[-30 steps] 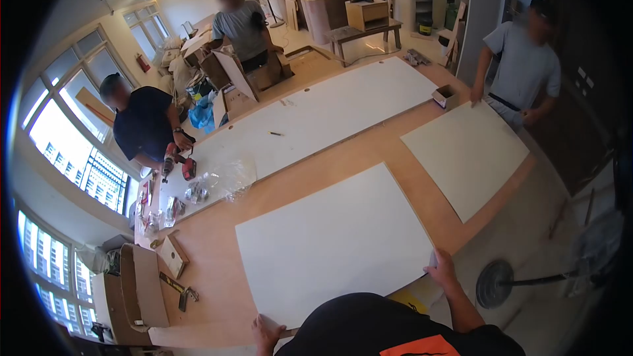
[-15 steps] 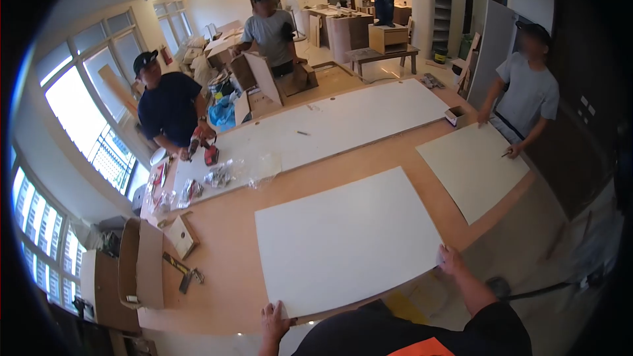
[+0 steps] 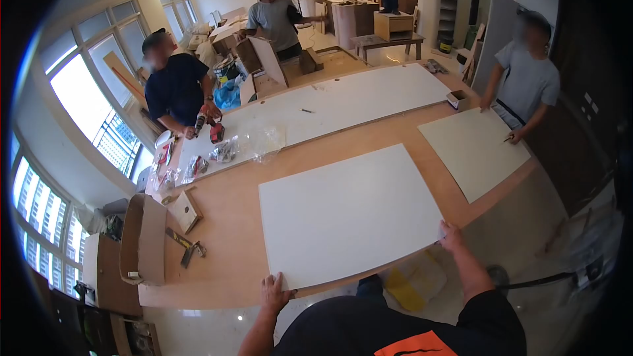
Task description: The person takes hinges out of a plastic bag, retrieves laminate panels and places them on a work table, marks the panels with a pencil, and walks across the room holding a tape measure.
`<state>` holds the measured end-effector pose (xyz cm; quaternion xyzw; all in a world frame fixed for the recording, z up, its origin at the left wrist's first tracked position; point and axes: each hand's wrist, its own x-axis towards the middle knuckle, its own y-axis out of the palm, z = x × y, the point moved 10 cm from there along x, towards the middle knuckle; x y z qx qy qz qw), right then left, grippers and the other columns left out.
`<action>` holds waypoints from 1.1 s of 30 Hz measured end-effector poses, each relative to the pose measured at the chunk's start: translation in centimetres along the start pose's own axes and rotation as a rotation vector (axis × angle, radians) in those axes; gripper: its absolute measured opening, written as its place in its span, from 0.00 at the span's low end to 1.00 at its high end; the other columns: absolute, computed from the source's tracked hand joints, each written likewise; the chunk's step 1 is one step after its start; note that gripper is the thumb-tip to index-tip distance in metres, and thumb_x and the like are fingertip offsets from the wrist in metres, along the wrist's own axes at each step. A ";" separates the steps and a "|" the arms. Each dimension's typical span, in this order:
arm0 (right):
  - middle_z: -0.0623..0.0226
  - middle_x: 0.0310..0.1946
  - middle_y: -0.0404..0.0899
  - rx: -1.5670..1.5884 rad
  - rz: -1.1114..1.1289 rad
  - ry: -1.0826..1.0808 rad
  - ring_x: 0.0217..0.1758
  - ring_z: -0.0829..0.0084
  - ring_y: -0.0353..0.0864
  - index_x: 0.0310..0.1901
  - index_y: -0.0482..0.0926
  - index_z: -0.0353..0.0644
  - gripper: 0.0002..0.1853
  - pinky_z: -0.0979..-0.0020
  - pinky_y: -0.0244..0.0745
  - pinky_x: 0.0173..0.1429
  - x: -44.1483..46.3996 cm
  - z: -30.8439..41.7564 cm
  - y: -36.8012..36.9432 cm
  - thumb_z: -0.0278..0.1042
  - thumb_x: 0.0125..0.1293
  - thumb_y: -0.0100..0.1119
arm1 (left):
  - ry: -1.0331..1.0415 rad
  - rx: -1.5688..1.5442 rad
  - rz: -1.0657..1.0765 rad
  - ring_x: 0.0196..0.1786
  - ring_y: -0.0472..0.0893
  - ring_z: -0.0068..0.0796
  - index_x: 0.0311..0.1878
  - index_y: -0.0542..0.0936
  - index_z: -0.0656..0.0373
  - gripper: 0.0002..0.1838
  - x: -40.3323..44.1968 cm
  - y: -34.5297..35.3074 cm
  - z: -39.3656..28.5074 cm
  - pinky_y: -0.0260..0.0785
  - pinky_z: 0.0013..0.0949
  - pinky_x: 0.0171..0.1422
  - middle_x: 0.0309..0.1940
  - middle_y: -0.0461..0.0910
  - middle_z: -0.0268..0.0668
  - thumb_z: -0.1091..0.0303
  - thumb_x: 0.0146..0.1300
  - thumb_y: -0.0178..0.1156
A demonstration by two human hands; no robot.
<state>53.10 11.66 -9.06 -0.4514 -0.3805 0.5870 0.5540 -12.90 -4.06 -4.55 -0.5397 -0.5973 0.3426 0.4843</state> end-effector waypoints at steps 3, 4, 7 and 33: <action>0.50 0.63 0.74 0.027 -0.025 0.023 0.65 0.49 0.74 0.71 0.68 0.42 0.43 0.59 0.71 0.70 -0.4 0.0 0.2 0.34 0.50 0.75 | 0.010 0.007 0.002 0.50 0.73 0.54 0.63 0.75 0.63 0.45 -0.1 -0.3 -0.1 0.68 0.52 0.57 0.47 0.73 0.51 0.51 0.42 0.78; 0.50 0.63 0.74 0.032 -0.053 0.017 0.65 0.50 0.74 0.71 0.68 0.42 0.43 0.59 0.71 0.70 -0.4 -0.3 0.1 0.34 0.50 0.75 | 0.011 0.001 0.000 0.49 0.73 0.54 0.63 0.75 0.63 0.45 0.0 -0.1 -0.2 0.68 0.52 0.57 0.47 0.73 0.51 0.51 0.42 0.78; 0.51 0.65 0.73 0.101 -0.059 -0.003 0.66 0.50 0.74 0.70 0.68 0.42 0.43 0.60 0.70 0.71 -0.5 -0.4 0.1 0.35 0.50 0.75 | -0.023 -0.015 0.004 0.50 0.73 0.54 0.62 0.76 0.63 0.44 0.1 -0.2 -0.1 0.68 0.53 0.57 0.46 0.74 0.52 0.51 0.41 0.78; 0.54 0.61 0.76 0.112 -0.070 0.069 0.64 0.52 0.75 0.69 0.72 0.43 0.42 0.61 0.72 0.70 -0.5 -0.3 0.1 0.33 0.48 0.76 | -0.076 -0.049 -0.009 0.52 0.73 0.55 0.60 0.77 0.62 0.43 -0.2 -0.4 0.4 0.67 0.54 0.59 0.48 0.74 0.51 0.51 0.40 0.77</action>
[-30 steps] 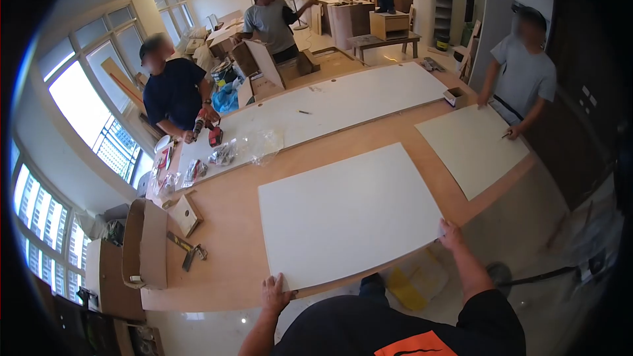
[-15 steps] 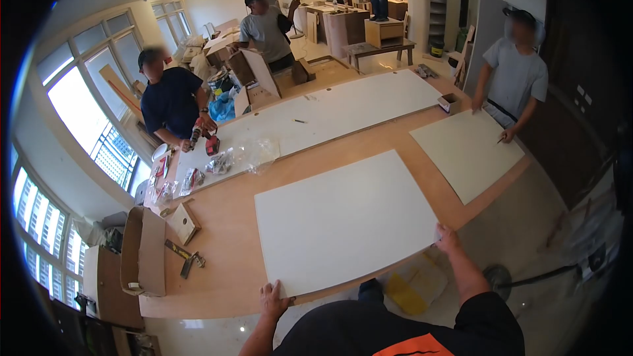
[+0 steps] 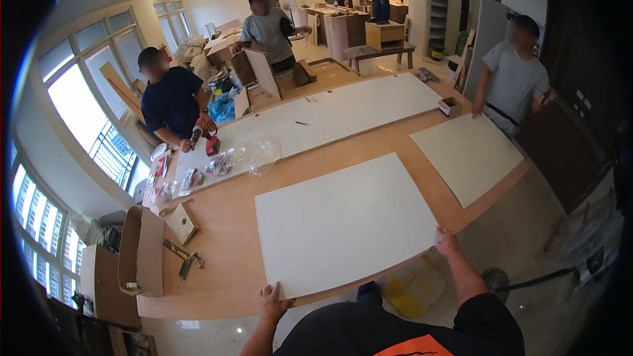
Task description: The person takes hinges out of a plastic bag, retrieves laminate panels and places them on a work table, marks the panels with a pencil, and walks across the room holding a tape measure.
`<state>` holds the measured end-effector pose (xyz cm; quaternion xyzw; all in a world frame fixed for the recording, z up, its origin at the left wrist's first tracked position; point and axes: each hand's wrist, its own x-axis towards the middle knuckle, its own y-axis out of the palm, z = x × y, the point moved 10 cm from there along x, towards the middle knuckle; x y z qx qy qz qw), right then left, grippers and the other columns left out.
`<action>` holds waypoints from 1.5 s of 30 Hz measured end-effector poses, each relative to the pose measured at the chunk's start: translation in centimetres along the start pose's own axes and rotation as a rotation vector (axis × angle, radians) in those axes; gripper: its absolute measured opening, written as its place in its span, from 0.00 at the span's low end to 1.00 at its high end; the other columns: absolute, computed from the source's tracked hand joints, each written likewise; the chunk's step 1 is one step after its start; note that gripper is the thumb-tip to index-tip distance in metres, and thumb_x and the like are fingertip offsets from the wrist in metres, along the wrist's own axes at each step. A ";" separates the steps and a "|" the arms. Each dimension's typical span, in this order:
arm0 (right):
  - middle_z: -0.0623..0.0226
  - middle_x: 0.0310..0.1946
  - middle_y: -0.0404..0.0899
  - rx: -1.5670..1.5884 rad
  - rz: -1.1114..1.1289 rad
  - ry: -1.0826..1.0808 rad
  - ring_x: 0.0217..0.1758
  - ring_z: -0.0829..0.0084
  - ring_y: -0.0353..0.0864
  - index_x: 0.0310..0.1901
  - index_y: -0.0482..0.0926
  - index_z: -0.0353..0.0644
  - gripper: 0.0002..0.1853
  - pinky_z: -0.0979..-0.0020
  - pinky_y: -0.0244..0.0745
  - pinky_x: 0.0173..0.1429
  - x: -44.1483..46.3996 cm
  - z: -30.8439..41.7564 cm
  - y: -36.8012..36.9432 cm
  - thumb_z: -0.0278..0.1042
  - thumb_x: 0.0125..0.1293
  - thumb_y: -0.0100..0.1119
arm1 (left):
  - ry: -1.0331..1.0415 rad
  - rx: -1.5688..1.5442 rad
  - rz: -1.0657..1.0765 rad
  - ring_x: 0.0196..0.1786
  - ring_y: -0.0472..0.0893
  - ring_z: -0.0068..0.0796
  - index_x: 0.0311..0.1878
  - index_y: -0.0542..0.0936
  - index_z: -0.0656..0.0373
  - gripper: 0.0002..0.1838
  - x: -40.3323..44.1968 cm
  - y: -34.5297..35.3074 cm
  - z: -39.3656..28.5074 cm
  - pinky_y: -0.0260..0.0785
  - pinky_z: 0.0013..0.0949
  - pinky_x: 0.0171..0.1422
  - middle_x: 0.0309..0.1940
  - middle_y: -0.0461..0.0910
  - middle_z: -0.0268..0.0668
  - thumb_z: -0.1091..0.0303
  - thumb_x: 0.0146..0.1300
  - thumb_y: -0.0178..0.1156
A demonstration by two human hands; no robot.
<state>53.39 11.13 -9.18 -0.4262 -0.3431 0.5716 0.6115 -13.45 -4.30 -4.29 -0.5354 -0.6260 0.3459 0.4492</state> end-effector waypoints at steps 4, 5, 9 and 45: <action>0.54 0.63 0.75 -0.031 0.040 0.015 0.66 0.52 0.74 0.70 0.69 0.44 0.44 0.61 0.70 0.71 0.3 -0.3 0.3 0.35 0.48 0.77 | -0.017 -0.002 0.011 0.52 0.73 0.56 0.60 0.77 0.63 0.42 0.1 0.1 0.1 0.67 0.54 0.59 0.48 0.75 0.51 0.50 0.41 0.76; 0.54 0.64 0.74 -0.046 0.057 0.032 0.67 0.52 0.73 0.71 0.69 0.44 0.45 0.61 0.70 0.72 0.3 -0.6 0.7 0.35 0.48 0.77 | -0.009 -0.005 -0.002 0.52 0.73 0.56 0.60 0.77 0.63 0.43 0.0 0.1 0.1 0.67 0.55 0.59 0.48 0.75 0.52 0.50 0.40 0.76; 0.53 0.67 0.72 -0.116 0.087 0.060 0.69 0.53 0.72 0.73 0.66 0.46 0.47 0.61 0.68 0.73 0.6 -1.2 1.6 0.36 0.48 0.78 | 0.000 -0.013 -0.030 0.52 0.73 0.57 0.60 0.77 0.62 0.43 -0.3 0.5 0.7 0.67 0.55 0.59 0.47 0.75 0.52 0.49 0.40 0.77; 0.50 0.54 0.80 -0.185 -0.090 -0.043 0.57 0.49 0.80 0.67 0.73 0.42 0.43 0.58 0.78 0.62 0.3 0.9 -0.3 0.31 0.45 0.80 | -0.041 -0.025 -0.050 0.55 0.73 0.56 0.60 0.78 0.62 0.42 -0.3 -0.6 -0.1 0.68 0.52 0.61 0.52 0.76 0.51 0.48 0.42 0.76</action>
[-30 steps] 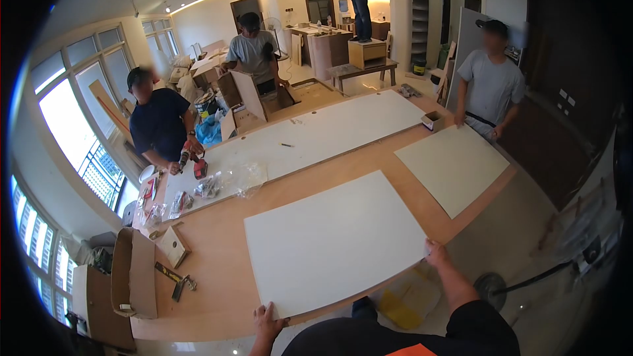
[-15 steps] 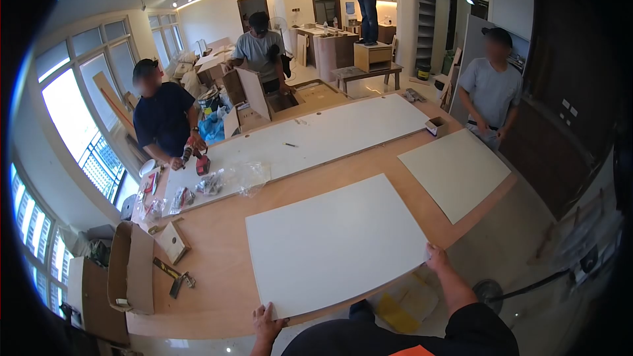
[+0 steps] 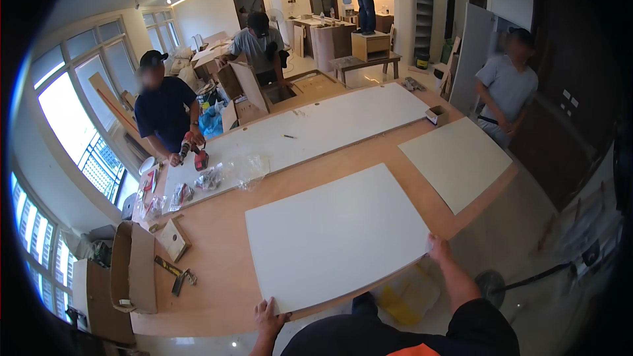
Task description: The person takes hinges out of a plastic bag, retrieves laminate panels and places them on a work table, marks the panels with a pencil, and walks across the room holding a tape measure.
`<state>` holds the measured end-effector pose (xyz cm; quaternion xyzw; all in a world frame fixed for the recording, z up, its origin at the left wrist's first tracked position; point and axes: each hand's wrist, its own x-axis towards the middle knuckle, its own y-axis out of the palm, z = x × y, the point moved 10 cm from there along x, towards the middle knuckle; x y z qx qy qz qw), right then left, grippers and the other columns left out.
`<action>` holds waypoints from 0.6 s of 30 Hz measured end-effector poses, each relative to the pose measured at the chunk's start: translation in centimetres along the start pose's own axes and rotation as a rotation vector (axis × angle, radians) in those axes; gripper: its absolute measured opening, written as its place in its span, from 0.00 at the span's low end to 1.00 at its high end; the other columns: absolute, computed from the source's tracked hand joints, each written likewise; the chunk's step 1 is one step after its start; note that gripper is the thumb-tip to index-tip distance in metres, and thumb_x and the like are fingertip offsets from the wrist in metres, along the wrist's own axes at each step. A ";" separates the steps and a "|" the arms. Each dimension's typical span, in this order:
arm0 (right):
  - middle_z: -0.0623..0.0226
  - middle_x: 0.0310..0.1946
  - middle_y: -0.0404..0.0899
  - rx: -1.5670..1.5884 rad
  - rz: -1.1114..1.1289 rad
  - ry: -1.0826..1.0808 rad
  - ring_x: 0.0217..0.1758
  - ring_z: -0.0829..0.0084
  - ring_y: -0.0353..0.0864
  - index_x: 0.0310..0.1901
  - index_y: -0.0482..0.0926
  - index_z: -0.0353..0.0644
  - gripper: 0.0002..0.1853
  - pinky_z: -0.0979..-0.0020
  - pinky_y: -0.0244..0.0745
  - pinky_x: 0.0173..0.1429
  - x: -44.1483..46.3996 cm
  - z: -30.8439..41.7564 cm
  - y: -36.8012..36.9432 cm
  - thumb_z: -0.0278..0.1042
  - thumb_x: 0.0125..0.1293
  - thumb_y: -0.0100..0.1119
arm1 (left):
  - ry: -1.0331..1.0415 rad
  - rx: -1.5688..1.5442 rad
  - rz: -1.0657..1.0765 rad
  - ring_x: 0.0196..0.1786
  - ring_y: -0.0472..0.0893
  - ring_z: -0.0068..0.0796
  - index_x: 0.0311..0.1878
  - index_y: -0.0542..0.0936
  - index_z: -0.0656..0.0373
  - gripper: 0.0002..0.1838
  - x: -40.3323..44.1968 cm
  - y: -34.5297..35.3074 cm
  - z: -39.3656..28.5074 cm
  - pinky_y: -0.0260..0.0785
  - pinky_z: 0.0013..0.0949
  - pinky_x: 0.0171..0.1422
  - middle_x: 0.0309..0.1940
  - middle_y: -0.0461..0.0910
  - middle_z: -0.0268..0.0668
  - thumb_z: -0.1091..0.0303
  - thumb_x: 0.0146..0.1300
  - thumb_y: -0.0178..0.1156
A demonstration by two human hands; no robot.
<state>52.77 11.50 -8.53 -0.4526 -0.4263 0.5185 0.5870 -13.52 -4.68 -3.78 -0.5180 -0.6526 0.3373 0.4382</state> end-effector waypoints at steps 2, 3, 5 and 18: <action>0.50 0.53 0.80 0.007 0.021 -0.011 0.56 0.48 0.81 0.67 0.72 0.41 0.44 0.58 0.78 0.61 0.0 0.2 0.0 0.31 0.44 0.79 | 0.001 0.014 0.020 0.56 0.73 0.56 0.60 0.78 0.62 0.42 -0.1 0.0 0.0 0.68 0.52 0.61 0.52 0.75 0.50 0.48 0.42 0.76; 0.50 0.53 0.80 0.013 0.038 -0.018 0.56 0.48 0.81 0.67 0.72 0.41 0.44 0.58 0.78 0.61 0.0 0.2 0.1 0.31 0.45 0.79 | -0.001 0.014 0.032 0.56 0.72 0.56 0.61 0.77 0.62 0.43 -0.1 0.1 0.1 0.68 0.52 0.61 0.52 0.75 0.50 0.48 0.42 0.76; 0.50 0.55 0.79 0.016 0.085 -0.012 0.58 0.48 0.79 0.68 0.71 0.41 0.44 0.58 0.77 0.63 0.3 0.1 0.2 0.31 0.45 0.78 | 0.013 0.017 0.054 0.57 0.72 0.55 0.61 0.77 0.63 0.43 0.1 0.5 0.2 0.68 0.52 0.61 0.51 0.74 0.50 0.48 0.42 0.77; 0.45 0.61 0.74 -0.134 0.244 -0.058 0.62 0.48 0.77 0.69 0.66 0.34 0.40 0.58 0.73 0.68 0.6 0.6 1.2 0.36 0.54 0.69 | 0.145 0.046 0.101 0.52 0.73 0.55 0.63 0.73 0.64 0.46 0.5 1.4 0.2 0.69 0.55 0.58 0.49 0.73 0.53 0.48 0.44 0.77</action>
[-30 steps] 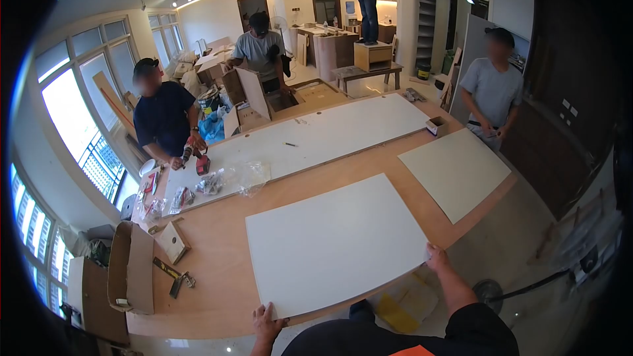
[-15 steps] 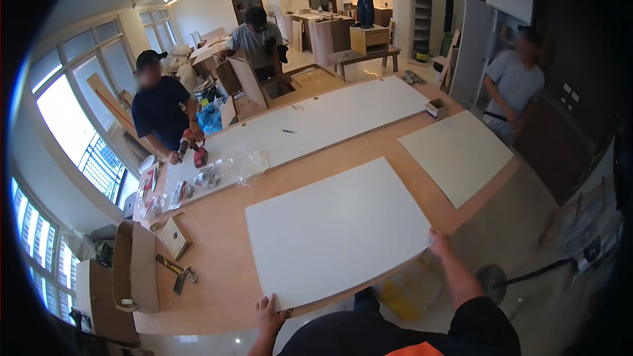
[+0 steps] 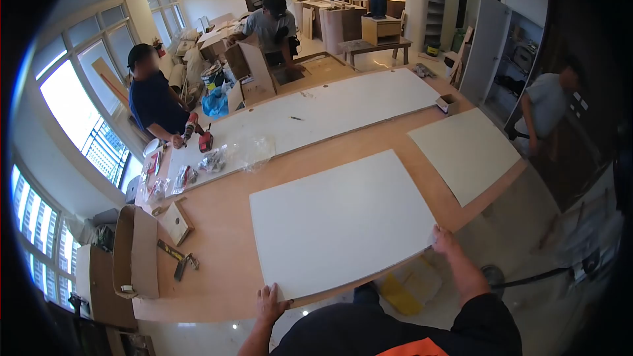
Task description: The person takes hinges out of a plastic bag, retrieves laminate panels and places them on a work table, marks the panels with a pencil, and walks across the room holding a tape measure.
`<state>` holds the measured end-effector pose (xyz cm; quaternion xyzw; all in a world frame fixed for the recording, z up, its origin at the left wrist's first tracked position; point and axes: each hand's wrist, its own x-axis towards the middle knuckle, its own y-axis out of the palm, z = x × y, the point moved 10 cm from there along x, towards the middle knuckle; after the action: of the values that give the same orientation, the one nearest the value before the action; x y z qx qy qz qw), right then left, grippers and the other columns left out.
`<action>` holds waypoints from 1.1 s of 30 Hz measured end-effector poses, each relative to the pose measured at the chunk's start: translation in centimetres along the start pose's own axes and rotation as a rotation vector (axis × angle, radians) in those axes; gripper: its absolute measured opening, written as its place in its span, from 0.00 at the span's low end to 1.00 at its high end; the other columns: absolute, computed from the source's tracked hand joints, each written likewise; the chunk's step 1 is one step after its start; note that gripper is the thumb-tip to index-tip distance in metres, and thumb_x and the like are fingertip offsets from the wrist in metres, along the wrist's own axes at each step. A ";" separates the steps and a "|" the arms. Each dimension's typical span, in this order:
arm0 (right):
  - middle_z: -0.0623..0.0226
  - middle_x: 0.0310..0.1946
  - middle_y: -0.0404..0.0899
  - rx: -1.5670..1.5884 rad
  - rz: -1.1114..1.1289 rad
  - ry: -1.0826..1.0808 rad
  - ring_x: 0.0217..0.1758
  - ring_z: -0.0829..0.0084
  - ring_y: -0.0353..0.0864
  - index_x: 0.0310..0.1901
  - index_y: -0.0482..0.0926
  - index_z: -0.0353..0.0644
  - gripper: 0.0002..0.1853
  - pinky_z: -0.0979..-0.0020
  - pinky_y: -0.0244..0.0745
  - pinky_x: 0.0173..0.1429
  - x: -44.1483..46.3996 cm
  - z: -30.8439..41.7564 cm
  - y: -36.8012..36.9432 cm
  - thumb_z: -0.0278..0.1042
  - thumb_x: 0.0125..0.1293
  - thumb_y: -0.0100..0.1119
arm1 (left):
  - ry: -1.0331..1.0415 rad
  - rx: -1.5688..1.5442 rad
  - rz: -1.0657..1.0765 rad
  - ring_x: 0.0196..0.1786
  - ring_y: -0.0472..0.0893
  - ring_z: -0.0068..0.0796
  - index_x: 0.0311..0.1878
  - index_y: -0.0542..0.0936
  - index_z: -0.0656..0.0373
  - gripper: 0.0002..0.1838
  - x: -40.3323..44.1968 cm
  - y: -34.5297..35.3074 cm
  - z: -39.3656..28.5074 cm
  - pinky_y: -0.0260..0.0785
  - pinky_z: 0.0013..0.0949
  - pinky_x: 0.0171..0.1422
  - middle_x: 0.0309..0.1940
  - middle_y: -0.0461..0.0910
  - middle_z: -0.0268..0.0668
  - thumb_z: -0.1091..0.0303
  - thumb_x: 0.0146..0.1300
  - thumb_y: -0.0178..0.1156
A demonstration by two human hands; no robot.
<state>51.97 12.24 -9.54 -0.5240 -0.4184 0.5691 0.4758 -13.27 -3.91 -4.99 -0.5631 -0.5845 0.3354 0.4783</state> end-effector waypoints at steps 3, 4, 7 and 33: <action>0.42 0.61 0.74 -0.094 0.027 -0.044 0.63 0.46 0.76 0.68 0.67 0.32 0.35 0.57 0.71 0.69 -0.1 0.2 0.3 0.41 0.62 0.62 | -0.054 0.056 0.094 0.56 0.73 0.57 0.66 0.72 0.63 0.47 -0.2 1.0 1.0 0.68 0.55 0.62 0.54 0.73 0.55 0.46 0.45 0.77; 0.40 0.61 0.74 -0.121 0.032 -0.061 0.63 0.44 0.76 0.67 0.67 0.32 0.32 0.56 0.71 0.69 -0.1 0.1 0.7 0.42 0.66 0.59 | -0.077 0.082 0.132 0.58 0.73 0.58 0.67 0.71 0.63 0.48 -0.1 1.2 1.2 0.68 0.54 0.64 0.56 0.74 0.55 0.46 0.46 0.77; 0.32 0.54 0.76 0.247 -0.055 0.029 0.61 0.38 0.75 0.58 0.71 0.28 0.25 0.50 0.68 0.67 -0.4 0.5 -1.8 0.43 0.80 0.32 | -0.113 0.170 0.277 0.64 0.72 0.57 0.71 0.68 0.61 0.51 -0.4 3.7 3.4 0.63 0.54 0.71 0.60 0.73 0.58 0.44 0.47 0.76; 0.49 0.64 0.76 0.071 -0.092 0.055 0.66 0.50 0.76 0.68 0.70 0.38 0.36 0.60 0.70 0.71 2.3 -2.2 2.5 0.26 0.54 0.63 | -0.277 -0.201 0.061 0.52 0.80 0.48 0.65 0.72 0.69 0.39 1.0 0.3 3.6 0.74 0.46 0.57 0.55 0.79 0.52 0.59 0.53 0.74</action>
<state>53.90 13.97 -12.63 -0.5025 -0.4085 0.5467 0.5308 -16.49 -2.33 -6.24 -0.5739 -0.6580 0.3642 0.3241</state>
